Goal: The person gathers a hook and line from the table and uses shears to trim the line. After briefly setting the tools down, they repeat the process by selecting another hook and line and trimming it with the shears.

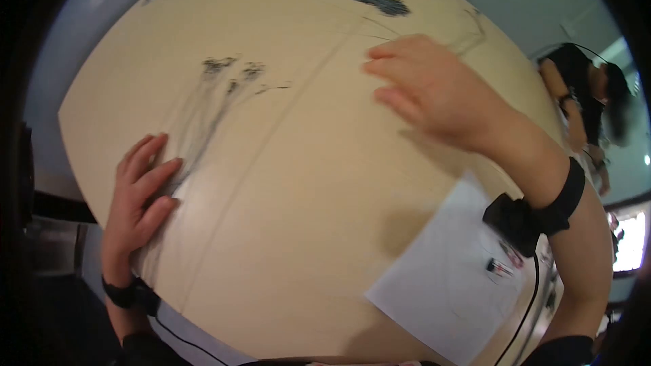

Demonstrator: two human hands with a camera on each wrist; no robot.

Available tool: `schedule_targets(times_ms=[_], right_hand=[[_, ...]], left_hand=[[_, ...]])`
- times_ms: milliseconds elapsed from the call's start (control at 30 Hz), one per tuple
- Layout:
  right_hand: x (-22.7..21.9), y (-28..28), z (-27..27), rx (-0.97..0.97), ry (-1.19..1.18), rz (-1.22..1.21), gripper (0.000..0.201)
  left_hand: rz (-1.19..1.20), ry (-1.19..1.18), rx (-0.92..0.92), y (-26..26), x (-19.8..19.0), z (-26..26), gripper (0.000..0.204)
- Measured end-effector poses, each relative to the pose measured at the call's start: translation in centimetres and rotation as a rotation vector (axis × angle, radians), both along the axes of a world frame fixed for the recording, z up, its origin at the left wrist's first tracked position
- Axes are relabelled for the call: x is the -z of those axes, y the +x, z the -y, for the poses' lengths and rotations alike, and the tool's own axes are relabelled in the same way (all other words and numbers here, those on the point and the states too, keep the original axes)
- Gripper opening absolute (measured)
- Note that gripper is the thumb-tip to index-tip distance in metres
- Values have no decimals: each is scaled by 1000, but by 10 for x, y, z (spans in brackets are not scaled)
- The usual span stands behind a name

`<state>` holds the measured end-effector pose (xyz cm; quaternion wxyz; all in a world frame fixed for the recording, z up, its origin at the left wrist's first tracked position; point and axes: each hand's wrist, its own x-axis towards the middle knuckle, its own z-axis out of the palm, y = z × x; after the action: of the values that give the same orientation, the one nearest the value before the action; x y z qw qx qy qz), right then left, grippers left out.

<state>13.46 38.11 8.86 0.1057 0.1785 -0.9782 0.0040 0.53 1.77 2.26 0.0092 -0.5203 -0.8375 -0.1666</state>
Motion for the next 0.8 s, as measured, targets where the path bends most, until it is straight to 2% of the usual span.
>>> schedule_targets(times_ms=[33, 100, 133, 200, 467, 800], right_hand=[[12, -13, 17, -27, -23, -19, 29], [35, -39, 49, -64, 30, 16, 50], [42, -48, 59, -75, 28, 10, 50], [55, -62, 72, -66, -10, 78, 66], [69, -87, 76, -19, -22, 64, 67], [74, -88, 80, 42, -85, 42, 63]], left_hand=[[-2, -1, -10, 0, 0, 1, 41], [-6, 3, -20, -2, 0, 1, 41], [0, 8, -13, -2, 0, 2, 42], [7, 14, -18, -1, 2, 1, 42], [-14, 99, -20, -1, 6, 2, 40], [42, 164, -15, -2, 12, 7, 43]])
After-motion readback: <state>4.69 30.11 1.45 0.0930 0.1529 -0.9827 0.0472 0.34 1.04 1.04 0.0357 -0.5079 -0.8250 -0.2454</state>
